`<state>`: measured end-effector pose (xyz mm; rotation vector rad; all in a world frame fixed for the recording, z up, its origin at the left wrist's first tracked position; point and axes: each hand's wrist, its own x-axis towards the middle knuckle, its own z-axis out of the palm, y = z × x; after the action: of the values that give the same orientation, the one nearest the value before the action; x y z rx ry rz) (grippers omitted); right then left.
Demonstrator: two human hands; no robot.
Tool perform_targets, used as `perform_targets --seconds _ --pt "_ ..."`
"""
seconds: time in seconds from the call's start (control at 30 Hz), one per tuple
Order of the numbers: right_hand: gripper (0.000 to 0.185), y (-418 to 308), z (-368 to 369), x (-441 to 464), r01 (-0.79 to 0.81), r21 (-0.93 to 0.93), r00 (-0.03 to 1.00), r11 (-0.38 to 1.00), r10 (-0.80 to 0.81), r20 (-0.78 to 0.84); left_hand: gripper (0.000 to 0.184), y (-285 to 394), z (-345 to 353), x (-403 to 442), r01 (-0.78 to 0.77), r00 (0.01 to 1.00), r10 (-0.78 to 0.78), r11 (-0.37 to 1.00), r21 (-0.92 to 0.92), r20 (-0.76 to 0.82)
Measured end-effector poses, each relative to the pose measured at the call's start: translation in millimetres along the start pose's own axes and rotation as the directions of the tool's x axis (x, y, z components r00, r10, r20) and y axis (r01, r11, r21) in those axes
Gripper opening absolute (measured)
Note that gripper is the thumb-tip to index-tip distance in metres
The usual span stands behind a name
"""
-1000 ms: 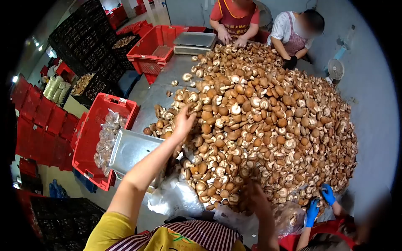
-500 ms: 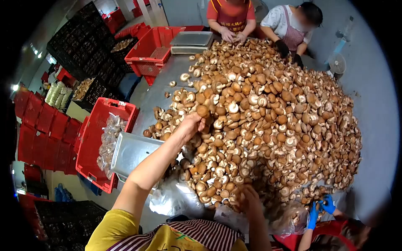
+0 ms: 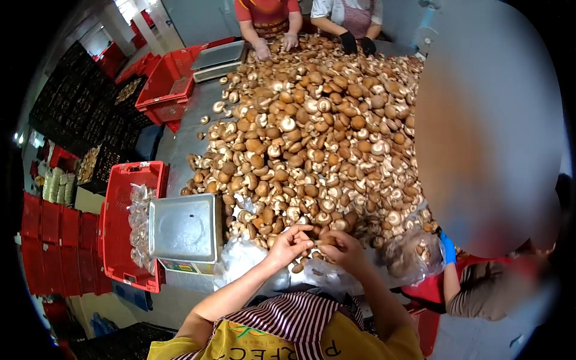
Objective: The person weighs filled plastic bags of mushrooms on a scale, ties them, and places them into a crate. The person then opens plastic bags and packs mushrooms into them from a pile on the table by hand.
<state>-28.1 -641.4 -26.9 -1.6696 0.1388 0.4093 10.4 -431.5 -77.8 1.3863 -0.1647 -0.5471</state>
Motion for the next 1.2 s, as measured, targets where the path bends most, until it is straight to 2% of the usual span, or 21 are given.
perform_targets --seconds 0.07,0.13,0.17,0.27,0.33,0.4,0.43,0.47,0.5,0.57,0.63,0.67,0.7,0.77,0.83,0.9,0.93,1.0,1.07,1.13,1.2 --pt "0.034 -2 -25 -50 -0.220 0.124 0.967 0.968 0.233 -0.105 0.047 -1 8 -11 0.038 0.998 -0.052 0.908 0.418 0.021" --pt "0.020 12 -43 -101 -0.208 0.229 0.916 0.951 0.272 -0.294 0.054 -15 14 -24 -0.249 0.961 0.227 0.459 0.853 0.159" --pt "0.019 33 -51 -126 -0.204 0.196 0.880 0.959 0.268 -0.393 0.062 -11 17 -27 -0.147 0.988 0.049 0.569 0.809 0.145" --pt "0.019 144 -91 -219 -0.369 0.119 0.809 0.922 0.382 -0.448 0.058 -16 26 -34 -0.084 0.994 -0.031 0.427 0.900 0.108" --pt "0.019 286 -130 -314 -0.492 -0.033 0.818 0.870 0.449 -0.360 0.053 -6 32 -35 0.013 0.972 -0.218 0.402 0.915 0.082" --pt "0.032 296 -119 -354 -0.796 -0.349 0.605 0.494 0.667 -0.435 0.043 -31 28 -36 -0.010 0.970 -0.220 0.384 0.923 0.102" --pt "0.039 301 -114 -367 -0.849 -0.433 0.498 0.304 0.733 -0.463 0.038 -41 25 -39 -0.025 0.966 -0.225 0.402 0.915 0.125" --pt "0.046 302 -109 -371 -0.848 -0.463 0.486 0.258 0.726 -0.487 0.033 -45 22 -42 -0.037 0.963 -0.228 0.419 0.907 0.144" --pt "0.049 296 -98 -364 -0.645 -0.699 0.761 0.309 0.343 -0.551 0.028 -37 22 -45 -0.010 0.952 -0.269 0.445 0.895 0.144" --pt "0.048 243 -76 -315 -0.548 -0.545 0.797 0.635 0.198 -0.571 0.028 -35 22 -52 -0.008 0.951 -0.264 0.492 0.871 0.158" --pt "0.049 158 -43 -244 -0.390 -0.407 0.823 0.826 0.115 -0.556 0.023 -25 23 -57 -0.007 0.949 -0.248 0.601 0.799 0.194" --pt "0.050 121 -27 -213 -0.308 -0.398 0.849 0.864 0.061 -0.525 0.023 -15 25 -60 -0.006 0.950 -0.246 0.602 0.798 0.193" --pt "0.054 105 -21 -188 -0.098 -0.463 0.884 0.881 -0.136 -0.447 0.021 -3 27 -64 -0.014 0.955 -0.200 0.704 0.710 0.217" --pt "0.048 73 1 -149 0.007 -0.510 0.889 0.860 -0.240 -0.391 0.016 4 26 -71 -0.071 0.974 -0.054 0.853 0.517 0.222" --pt "0.042 58 7 -136 0.109 -0.548 0.881 0.829 -0.336 -0.333 0.015 0 19 -78 -0.062 0.987 -0.009 0.902 0.428 0.162" --pt "0.033 51 5 -131 -0.023 -0.443 0.999 0.896 0.002 -0.048 0.019 3 13 -86 -0.099 0.994 0.084 0.967 0.233 0.074" --pt "0.033 55 5 -130 -0.015 -0.448 0.999 0.894 0.000 -0.034 0.019 6 8 -93 -0.098 0.994 0.086 0.968 0.232 0.059" --pt "0.025 71 6 -131 -0.093 -0.495 0.985 0.864 0.007 -0.173 0.012 15 -2 -109 0.147 0.989 -0.146 0.987 -0.066 0.010" --pt "0.024 80 3 -130 -0.074 -0.548 0.985 0.833 -0.026 -0.172 0.015 22 -6 -125 0.159 0.987 -0.160 0.977 -0.141 0.009" --pt "0.024 95 -5 -123 -0.058 -0.598 0.982 0.799 -0.064 -0.180 0.018 26 -9 -138 0.252 0.966 -0.227 0.936 -0.247 0.126" --pt "0.021 102 -7 -113 -0.199 -0.221 0.940 0.955 0.123 -0.319 0.017 23 -12 -148 0.295 0.950 -0.266 0.937 -0.186 0.164"
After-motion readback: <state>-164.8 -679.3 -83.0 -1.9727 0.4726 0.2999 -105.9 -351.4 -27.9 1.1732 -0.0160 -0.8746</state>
